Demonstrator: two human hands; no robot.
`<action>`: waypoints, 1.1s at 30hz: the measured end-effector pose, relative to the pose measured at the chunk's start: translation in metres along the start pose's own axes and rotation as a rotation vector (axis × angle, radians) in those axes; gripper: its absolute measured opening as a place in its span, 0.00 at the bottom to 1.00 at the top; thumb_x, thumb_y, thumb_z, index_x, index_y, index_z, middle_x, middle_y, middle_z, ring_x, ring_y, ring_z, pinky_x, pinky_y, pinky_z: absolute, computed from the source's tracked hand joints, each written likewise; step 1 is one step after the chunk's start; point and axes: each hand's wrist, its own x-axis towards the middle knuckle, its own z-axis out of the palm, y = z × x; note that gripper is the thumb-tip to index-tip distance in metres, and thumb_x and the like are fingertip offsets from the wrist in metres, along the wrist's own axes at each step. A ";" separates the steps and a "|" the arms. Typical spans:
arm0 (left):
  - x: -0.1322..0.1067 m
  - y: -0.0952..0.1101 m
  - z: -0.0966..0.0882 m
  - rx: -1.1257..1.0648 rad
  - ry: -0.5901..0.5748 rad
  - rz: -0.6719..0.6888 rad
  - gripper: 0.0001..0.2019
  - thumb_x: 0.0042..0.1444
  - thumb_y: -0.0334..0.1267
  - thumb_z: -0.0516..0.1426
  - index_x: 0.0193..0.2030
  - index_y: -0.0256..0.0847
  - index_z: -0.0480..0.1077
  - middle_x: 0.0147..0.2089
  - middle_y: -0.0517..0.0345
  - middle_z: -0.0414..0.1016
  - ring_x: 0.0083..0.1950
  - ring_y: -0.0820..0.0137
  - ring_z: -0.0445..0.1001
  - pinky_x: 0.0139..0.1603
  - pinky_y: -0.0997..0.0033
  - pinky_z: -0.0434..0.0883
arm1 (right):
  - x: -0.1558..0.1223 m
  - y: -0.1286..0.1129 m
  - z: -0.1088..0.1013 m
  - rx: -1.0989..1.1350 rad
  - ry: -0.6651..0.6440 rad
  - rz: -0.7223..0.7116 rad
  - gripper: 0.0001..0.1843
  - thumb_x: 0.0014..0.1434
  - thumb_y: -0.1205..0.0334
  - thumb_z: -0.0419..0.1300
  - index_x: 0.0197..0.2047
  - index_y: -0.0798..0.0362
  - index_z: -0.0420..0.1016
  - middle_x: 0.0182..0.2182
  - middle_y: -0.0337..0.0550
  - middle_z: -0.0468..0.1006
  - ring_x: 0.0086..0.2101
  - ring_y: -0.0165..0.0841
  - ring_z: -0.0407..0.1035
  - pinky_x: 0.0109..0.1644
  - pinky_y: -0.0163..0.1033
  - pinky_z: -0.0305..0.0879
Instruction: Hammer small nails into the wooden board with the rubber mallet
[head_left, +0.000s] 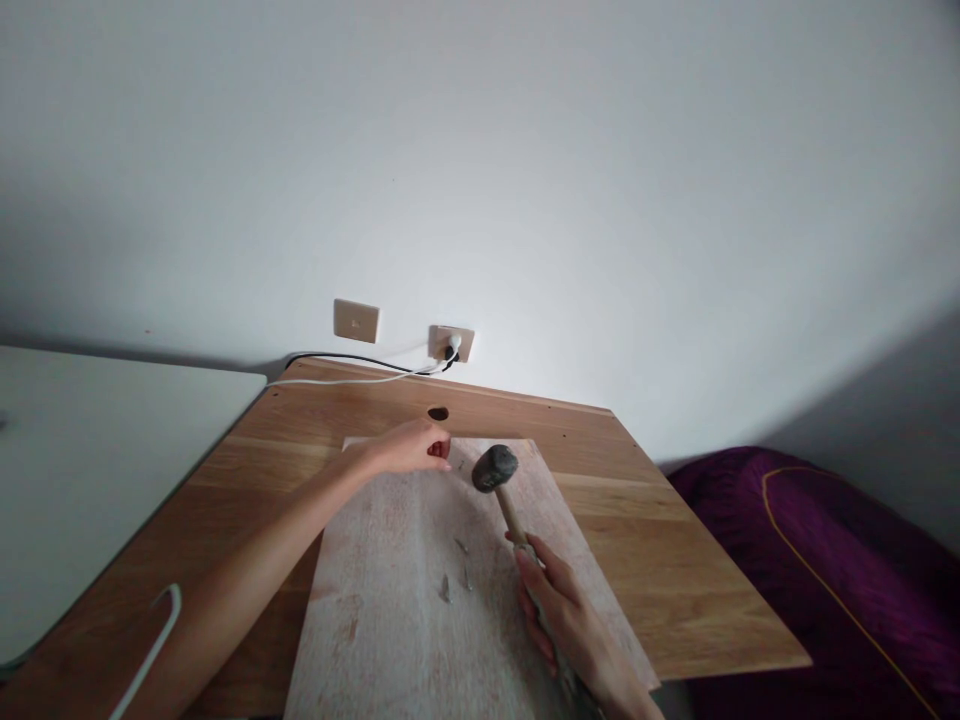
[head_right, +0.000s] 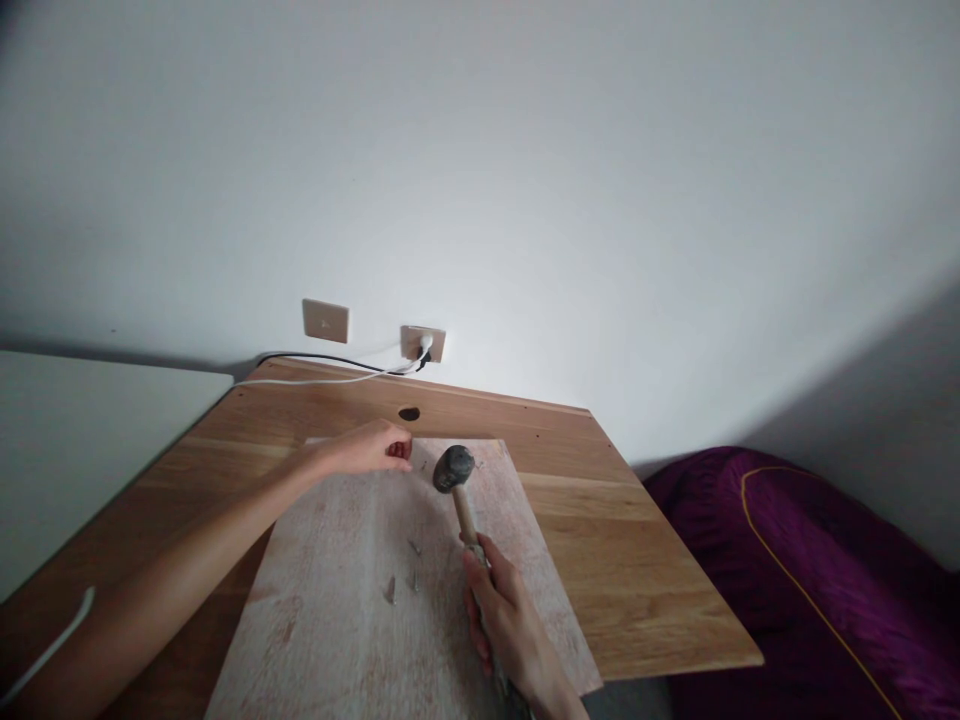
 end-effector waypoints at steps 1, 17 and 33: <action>0.000 0.000 0.000 0.020 0.001 0.006 0.08 0.56 0.37 0.66 0.30 0.38 0.74 0.28 0.60 0.76 0.30 0.71 0.73 0.32 0.73 0.61 | 0.000 -0.001 0.001 0.006 0.006 -0.001 0.43 0.58 0.28 0.57 0.62 0.55 0.65 0.21 0.27 0.65 0.12 0.21 0.53 0.11 0.27 0.52; 0.000 0.003 0.003 0.063 0.002 0.033 0.05 0.56 0.34 0.62 0.31 0.39 0.77 0.28 0.58 0.77 0.29 0.70 0.73 0.31 0.71 0.60 | 0.009 -0.021 0.012 0.011 -0.033 -0.022 0.38 0.60 0.31 0.56 0.61 0.53 0.66 0.23 0.28 0.65 0.12 0.21 0.54 0.11 0.27 0.54; -0.004 -0.003 -0.002 -0.016 -0.054 -0.019 0.17 0.48 0.39 0.67 0.45 0.41 0.74 0.44 0.56 0.78 0.43 0.65 0.74 0.42 0.71 0.67 | 0.023 -0.025 0.029 -0.016 -0.120 -0.068 0.39 0.61 0.30 0.55 0.61 0.52 0.64 0.23 0.27 0.66 0.13 0.20 0.55 0.11 0.26 0.53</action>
